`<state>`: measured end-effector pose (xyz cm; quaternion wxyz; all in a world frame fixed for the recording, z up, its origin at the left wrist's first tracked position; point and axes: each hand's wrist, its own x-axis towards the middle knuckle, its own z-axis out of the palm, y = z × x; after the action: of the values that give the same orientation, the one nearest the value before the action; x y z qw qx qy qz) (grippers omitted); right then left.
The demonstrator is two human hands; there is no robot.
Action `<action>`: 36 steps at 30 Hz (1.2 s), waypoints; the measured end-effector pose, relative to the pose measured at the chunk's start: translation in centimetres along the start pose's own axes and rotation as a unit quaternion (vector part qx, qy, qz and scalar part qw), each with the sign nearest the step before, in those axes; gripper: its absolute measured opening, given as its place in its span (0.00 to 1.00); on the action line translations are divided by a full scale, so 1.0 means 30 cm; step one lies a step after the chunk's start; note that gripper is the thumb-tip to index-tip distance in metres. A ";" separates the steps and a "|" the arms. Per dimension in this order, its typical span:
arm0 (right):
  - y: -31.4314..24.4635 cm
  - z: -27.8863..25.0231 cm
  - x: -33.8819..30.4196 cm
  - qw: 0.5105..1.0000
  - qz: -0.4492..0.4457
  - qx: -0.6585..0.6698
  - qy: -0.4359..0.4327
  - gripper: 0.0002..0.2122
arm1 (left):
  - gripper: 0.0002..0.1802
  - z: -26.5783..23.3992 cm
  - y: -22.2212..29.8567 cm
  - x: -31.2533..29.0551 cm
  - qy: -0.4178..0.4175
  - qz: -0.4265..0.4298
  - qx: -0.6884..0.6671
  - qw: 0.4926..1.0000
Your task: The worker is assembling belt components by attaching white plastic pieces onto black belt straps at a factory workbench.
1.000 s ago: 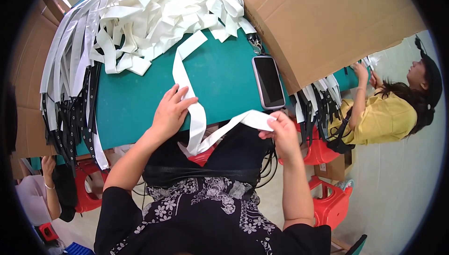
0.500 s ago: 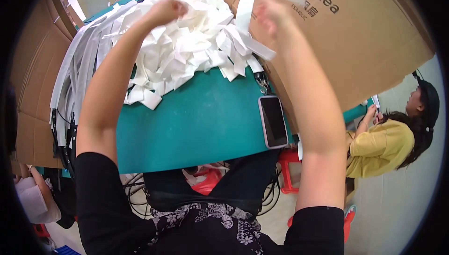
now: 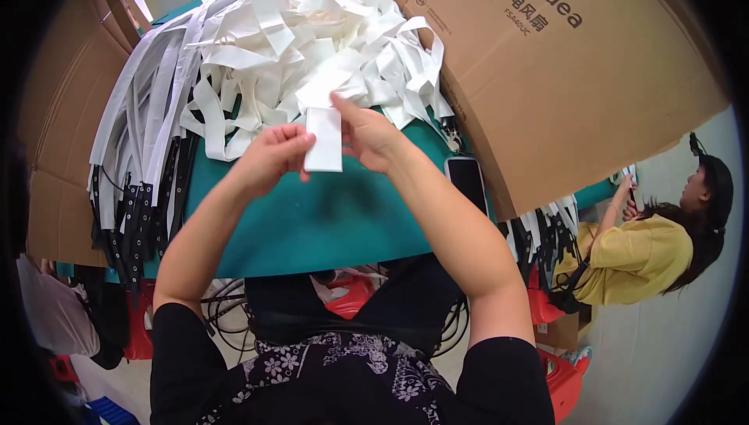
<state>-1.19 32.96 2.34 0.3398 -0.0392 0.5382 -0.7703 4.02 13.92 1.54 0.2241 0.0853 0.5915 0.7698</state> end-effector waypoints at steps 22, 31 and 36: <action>0.753 -0.046 -0.537 0.878 0.242 0.412 -0.013 0.07 | 0.22 0.573 -0.402 -0.493 -0.321 0.316 0.174 0.876; 1.199 -0.667 -0.210 0.750 0.091 -0.509 0.413 0.18 | 0.16 0.218 -0.307 -0.561 -0.414 -0.040 0.088 0.905; 0.919 -0.465 -0.214 0.607 -0.165 -0.750 0.206 0.12 | 0.12 0.123 -0.553 -0.470 -0.033 0.053 0.556 0.829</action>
<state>11.06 42.56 -25.10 -0.0612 -0.2085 0.9677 -0.1279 22.01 14.16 -11.26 0.1167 0.2522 0.9064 0.3181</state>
